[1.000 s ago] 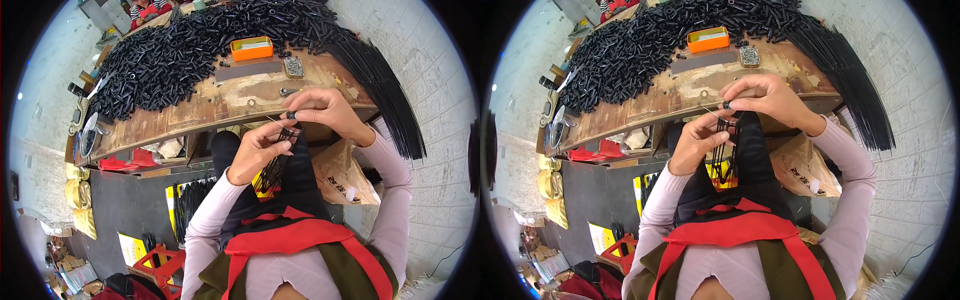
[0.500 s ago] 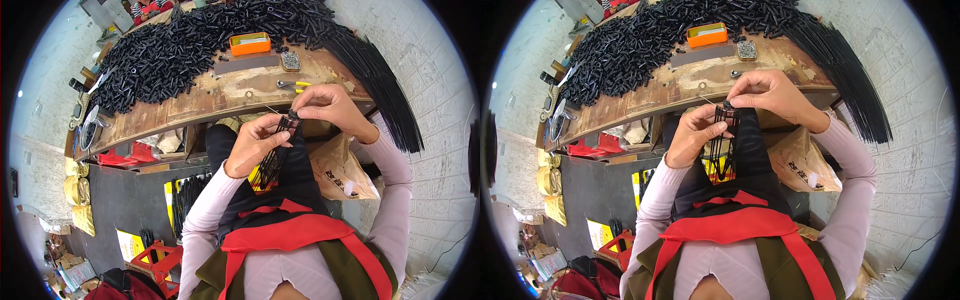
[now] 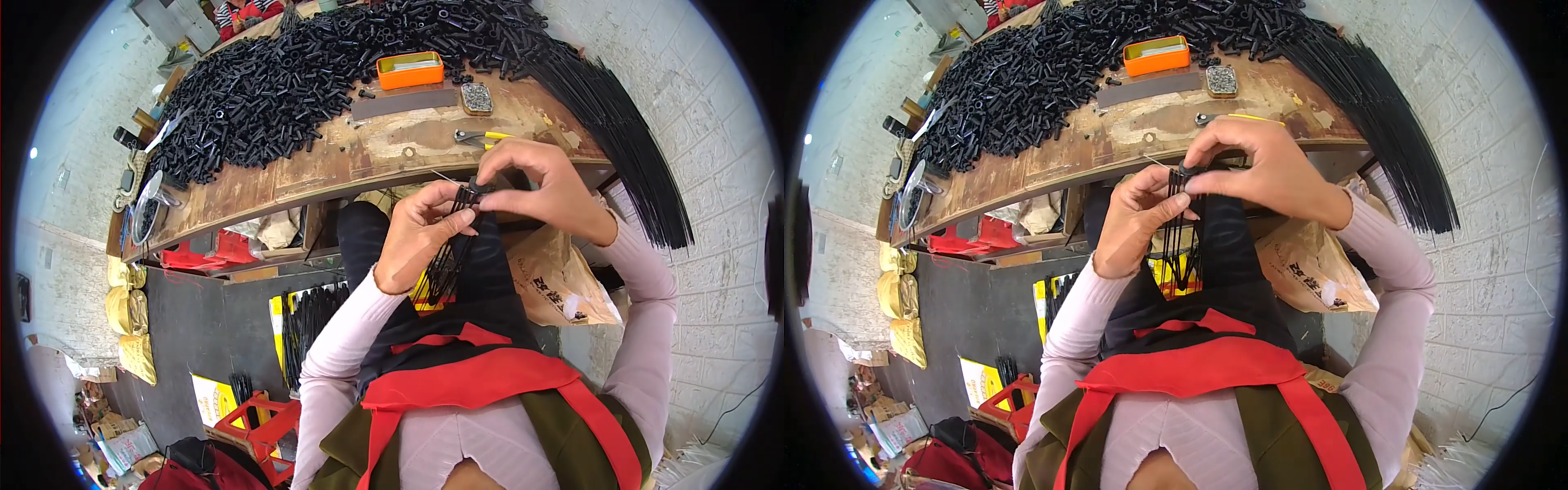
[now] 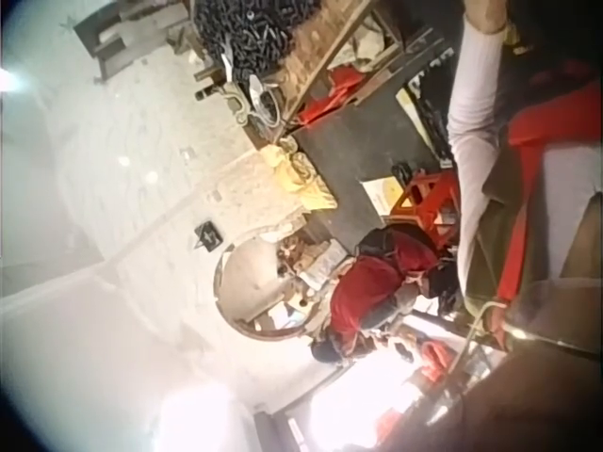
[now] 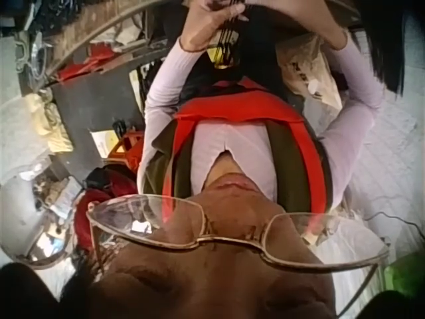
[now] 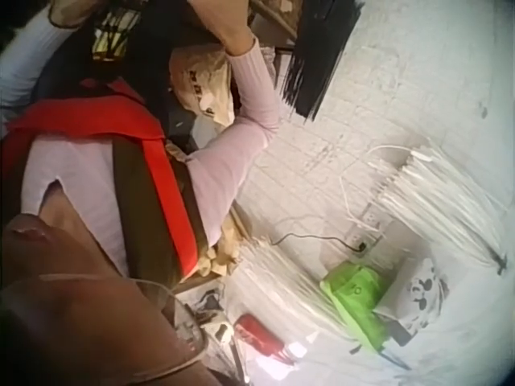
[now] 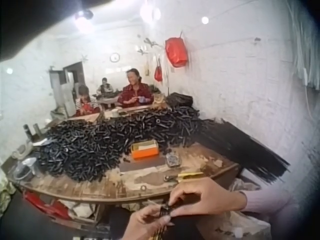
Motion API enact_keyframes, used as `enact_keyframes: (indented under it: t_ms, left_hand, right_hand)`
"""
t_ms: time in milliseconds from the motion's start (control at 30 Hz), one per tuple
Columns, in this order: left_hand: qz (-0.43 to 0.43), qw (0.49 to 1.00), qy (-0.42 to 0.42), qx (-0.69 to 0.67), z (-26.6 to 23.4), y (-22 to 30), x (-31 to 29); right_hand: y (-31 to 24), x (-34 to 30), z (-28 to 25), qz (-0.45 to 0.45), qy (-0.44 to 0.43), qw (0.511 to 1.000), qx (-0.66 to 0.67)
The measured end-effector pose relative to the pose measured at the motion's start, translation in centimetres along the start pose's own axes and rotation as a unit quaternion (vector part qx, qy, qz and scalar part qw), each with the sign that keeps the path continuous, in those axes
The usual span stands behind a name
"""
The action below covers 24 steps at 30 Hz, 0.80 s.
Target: Assembling and trimming black wire components at a manufacturing workstation.
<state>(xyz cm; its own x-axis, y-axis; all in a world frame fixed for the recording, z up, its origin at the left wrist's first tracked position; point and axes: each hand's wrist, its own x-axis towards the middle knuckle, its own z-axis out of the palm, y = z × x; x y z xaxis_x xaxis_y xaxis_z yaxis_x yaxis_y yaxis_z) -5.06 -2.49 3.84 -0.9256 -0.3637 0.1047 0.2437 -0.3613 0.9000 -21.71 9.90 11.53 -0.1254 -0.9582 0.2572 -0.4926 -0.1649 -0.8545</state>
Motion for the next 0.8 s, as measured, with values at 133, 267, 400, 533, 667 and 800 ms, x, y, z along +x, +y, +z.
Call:
enact_keyframes:
  t_ms: [133, 267, 400, 533, 667, 800]
  left_hand:
    - [0.009, 0.999, 0.03, -0.007, 0.8, -0.4, -0.2]
    - [0.007, 0.996, 0.086, 0.03, 0.2, -0.4, -0.2]
    - [0.0, 0.999, 0.039, -0.008, -0.1, -0.9, 0.2]
    - [-0.021, 0.999, 0.018, -0.016, -0.4, -1.3, 0.4]
    - [-0.031, 0.999, 0.004, -0.014, -0.6, -1.5, 0.5]
    - [-0.066, 0.996, 0.002, -0.063, -0.4, -1.6, 0.8]
  right_hand:
    - [0.4, -0.4, 0.4, -0.054, 0.065, 0.991, -0.105]
    - [0.4, -1.0, 0.4, -0.028, 0.072, 0.993, -0.089]
    - [1.1, -1.0, -0.3, -0.046, 0.034, 0.997, -0.052]
    - [1.7, -0.8, -0.7, -0.025, 0.015, 1.0, 0.012]
    - [2.6, -0.7, -1.1, -0.032, -0.02, 0.997, 0.065]
    - [2.7, -0.4, -1.3, -0.027, -0.044, 0.993, 0.103]
